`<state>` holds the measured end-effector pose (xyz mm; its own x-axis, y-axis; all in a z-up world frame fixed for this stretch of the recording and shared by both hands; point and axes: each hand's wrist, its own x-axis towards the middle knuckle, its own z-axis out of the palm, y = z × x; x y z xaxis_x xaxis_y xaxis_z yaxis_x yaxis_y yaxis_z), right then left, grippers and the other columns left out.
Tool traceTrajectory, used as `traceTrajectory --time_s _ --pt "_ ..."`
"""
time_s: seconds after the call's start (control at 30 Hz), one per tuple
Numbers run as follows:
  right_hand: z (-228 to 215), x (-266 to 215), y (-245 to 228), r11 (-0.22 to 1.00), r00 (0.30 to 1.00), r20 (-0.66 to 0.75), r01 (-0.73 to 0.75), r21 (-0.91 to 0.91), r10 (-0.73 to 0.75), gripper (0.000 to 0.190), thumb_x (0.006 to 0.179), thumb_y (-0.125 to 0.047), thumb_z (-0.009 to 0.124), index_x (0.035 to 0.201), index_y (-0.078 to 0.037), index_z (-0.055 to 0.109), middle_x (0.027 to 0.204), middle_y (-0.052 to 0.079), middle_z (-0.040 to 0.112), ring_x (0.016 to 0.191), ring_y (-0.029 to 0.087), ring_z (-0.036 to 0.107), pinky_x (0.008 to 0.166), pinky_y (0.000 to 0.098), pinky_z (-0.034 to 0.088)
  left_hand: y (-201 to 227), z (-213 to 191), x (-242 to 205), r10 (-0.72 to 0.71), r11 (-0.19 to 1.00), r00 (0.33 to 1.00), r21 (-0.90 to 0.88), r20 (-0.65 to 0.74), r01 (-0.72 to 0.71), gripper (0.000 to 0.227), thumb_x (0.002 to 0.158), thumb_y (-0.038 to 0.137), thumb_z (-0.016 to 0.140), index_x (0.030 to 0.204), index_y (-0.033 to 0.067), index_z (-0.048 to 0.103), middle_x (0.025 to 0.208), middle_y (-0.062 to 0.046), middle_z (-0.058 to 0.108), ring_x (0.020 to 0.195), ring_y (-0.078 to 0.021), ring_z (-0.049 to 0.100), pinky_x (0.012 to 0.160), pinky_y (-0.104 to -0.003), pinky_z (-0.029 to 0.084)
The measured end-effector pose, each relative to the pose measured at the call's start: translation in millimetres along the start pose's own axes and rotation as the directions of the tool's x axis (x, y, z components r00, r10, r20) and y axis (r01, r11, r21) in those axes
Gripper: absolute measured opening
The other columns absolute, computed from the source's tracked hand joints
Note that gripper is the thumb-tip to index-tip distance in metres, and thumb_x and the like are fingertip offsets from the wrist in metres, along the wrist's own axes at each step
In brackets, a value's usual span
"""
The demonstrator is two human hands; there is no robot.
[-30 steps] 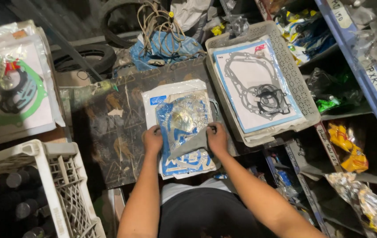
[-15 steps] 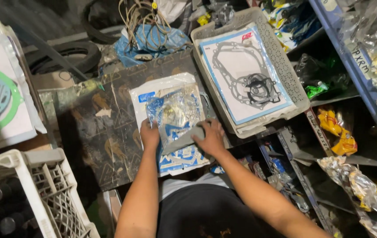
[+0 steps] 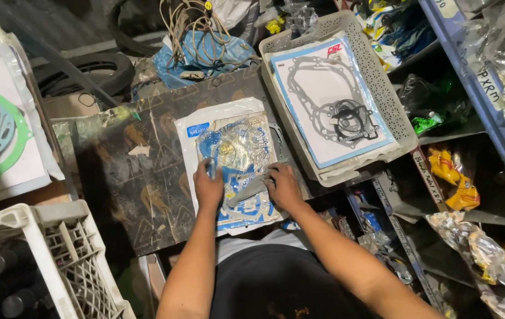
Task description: The person wipes the surface of several plastic-wrapped packages containing mechanical parts using a cloth. They handle the packages one by one, wiping them down and moving them to a nearby tray.
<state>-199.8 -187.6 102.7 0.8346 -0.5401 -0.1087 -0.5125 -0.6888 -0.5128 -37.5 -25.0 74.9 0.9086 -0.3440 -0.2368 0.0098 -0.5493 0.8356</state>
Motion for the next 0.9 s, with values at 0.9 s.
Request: traceTrajectory --time_s 0.9 --pt "12 46 -38 0.913 0.934 -0.349 0.206 0.351 -0.076 0.032 0.100 0.006 0.045 0.127 0.011 0.063 0.121 0.039 0.062 0.121 0.056 0.055 0.108 0.0603 0.041 46 -17 -33 0.266 0.692 0.890 0.569 0.370 -0.444 0.046 0.093 0.023 0.061 0.138 0.0152 0.065 0.156 -0.018 0.047 0.151 -0.0367 0.035 0.119 -0.048 0.031"
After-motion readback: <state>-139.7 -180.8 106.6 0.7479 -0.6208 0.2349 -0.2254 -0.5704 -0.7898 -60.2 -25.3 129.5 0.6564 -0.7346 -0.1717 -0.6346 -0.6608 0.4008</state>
